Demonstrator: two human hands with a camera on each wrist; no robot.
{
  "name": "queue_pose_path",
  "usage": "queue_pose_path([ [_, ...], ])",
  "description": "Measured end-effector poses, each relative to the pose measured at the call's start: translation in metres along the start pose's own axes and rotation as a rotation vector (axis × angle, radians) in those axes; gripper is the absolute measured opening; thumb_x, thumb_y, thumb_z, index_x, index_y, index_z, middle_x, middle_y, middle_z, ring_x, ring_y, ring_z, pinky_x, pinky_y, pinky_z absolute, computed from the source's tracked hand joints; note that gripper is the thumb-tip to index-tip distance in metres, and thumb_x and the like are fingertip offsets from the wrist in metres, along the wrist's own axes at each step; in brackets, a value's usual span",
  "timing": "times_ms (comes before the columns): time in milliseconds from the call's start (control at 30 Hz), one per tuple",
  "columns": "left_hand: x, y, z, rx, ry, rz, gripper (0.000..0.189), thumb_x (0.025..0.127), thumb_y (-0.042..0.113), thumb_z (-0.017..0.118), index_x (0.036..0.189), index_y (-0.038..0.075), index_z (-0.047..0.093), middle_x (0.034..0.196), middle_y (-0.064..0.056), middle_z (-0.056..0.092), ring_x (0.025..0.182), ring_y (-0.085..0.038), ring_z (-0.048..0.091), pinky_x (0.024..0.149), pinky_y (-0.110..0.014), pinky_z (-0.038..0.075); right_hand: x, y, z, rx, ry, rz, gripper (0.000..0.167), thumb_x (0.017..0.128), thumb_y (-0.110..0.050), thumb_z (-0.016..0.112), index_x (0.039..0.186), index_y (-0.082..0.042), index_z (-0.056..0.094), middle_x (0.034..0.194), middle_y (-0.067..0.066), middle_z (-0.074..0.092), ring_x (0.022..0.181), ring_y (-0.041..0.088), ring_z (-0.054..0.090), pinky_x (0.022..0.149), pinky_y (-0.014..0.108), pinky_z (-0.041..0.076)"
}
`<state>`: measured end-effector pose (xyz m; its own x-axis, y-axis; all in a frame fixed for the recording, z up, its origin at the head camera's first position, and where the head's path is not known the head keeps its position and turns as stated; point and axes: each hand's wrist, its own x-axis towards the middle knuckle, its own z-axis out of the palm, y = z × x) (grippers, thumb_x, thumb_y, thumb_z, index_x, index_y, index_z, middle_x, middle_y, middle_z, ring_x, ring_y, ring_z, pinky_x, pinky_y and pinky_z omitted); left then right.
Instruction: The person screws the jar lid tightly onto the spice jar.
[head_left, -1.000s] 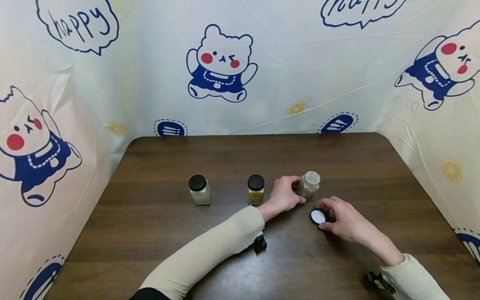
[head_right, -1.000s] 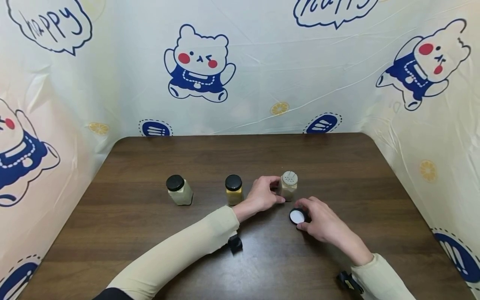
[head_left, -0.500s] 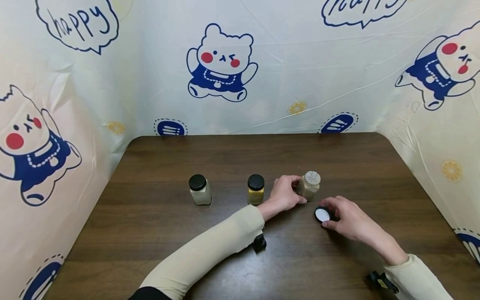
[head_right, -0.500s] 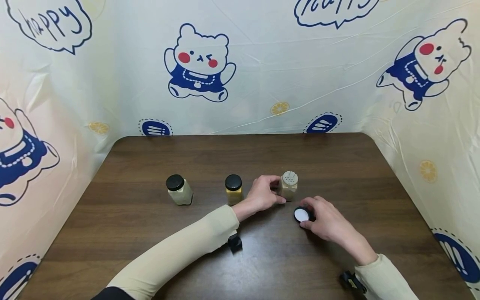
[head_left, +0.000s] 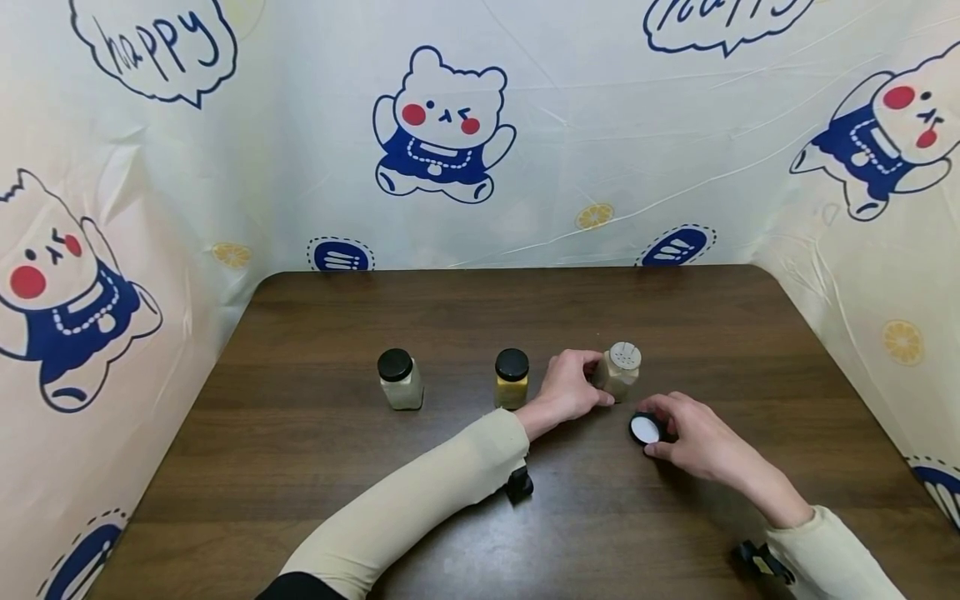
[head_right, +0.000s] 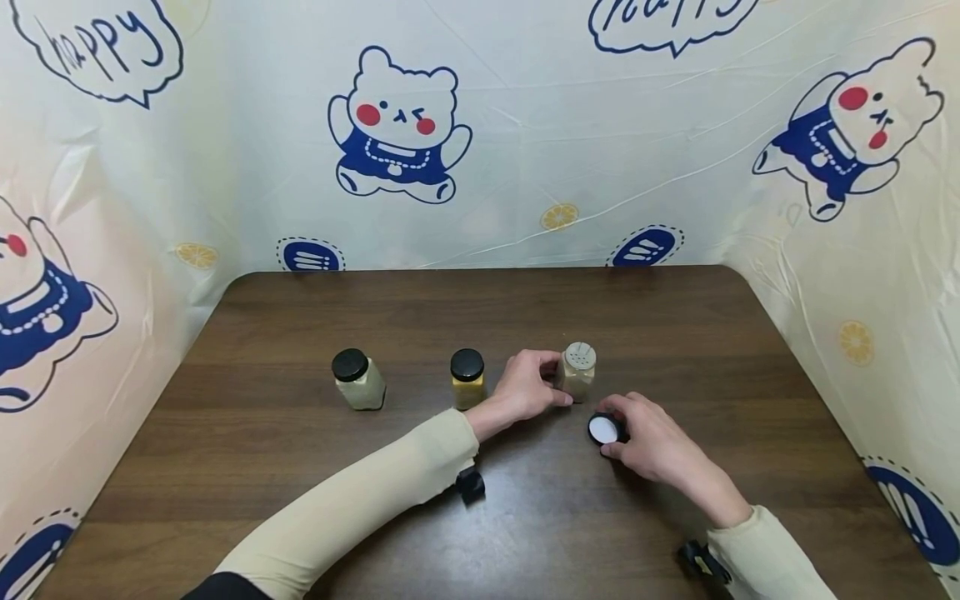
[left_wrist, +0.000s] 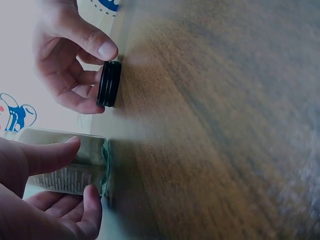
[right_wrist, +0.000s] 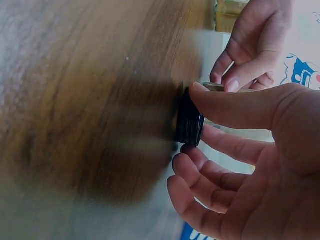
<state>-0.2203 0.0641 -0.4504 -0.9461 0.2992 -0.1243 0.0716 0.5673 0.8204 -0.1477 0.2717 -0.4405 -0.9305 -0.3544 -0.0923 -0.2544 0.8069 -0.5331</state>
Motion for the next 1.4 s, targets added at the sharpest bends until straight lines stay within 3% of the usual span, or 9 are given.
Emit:
queue_pose_path([
  [367, 0.0, 0.0, 0.0, -0.004, 0.004, -0.01, 0.057, 0.079, 0.011, 0.096, 0.131, 0.014, 0.075, 0.118, 0.002, 0.076, 0.111, -0.011, 0.067, 0.097, -0.028, 0.052, 0.002, 0.0, -0.007, -0.005, 0.001, 0.02, 0.046, 0.082, -0.014, 0.091, 0.12, 0.0, 0.069, 0.105, 0.007, 0.065, 0.082, 0.019, 0.056, 0.068, 0.037, 0.047],
  [667, 0.001, -0.001, 0.0, -0.006, -0.004, -0.029, 0.057, 0.079, 0.011, 0.096, 0.132, 0.014, 0.075, 0.12, 0.001, 0.076, 0.113, -0.012, 0.067, 0.098, -0.03, 0.052, 0.005, -0.001, -0.014, 0.022, 0.031, 0.018, 0.046, 0.081, -0.011, 0.091, 0.119, -0.001, 0.068, 0.102, 0.006, 0.071, 0.089, 0.024, 0.067, 0.074, 0.043, 0.052],
  [1400, 0.001, -0.001, -0.001, -0.013, -0.008, -0.007, 0.056, 0.079, 0.01, 0.095, 0.13, 0.013, 0.075, 0.118, 0.001, 0.076, 0.111, -0.012, 0.068, 0.097, -0.03, 0.052, 0.011, -0.007, -0.027, 0.028, 0.105, 0.018, 0.047, 0.083, -0.007, 0.089, 0.123, 0.001, 0.067, 0.108, 0.013, 0.072, 0.095, 0.032, 0.07, 0.078, 0.049, 0.053],
])
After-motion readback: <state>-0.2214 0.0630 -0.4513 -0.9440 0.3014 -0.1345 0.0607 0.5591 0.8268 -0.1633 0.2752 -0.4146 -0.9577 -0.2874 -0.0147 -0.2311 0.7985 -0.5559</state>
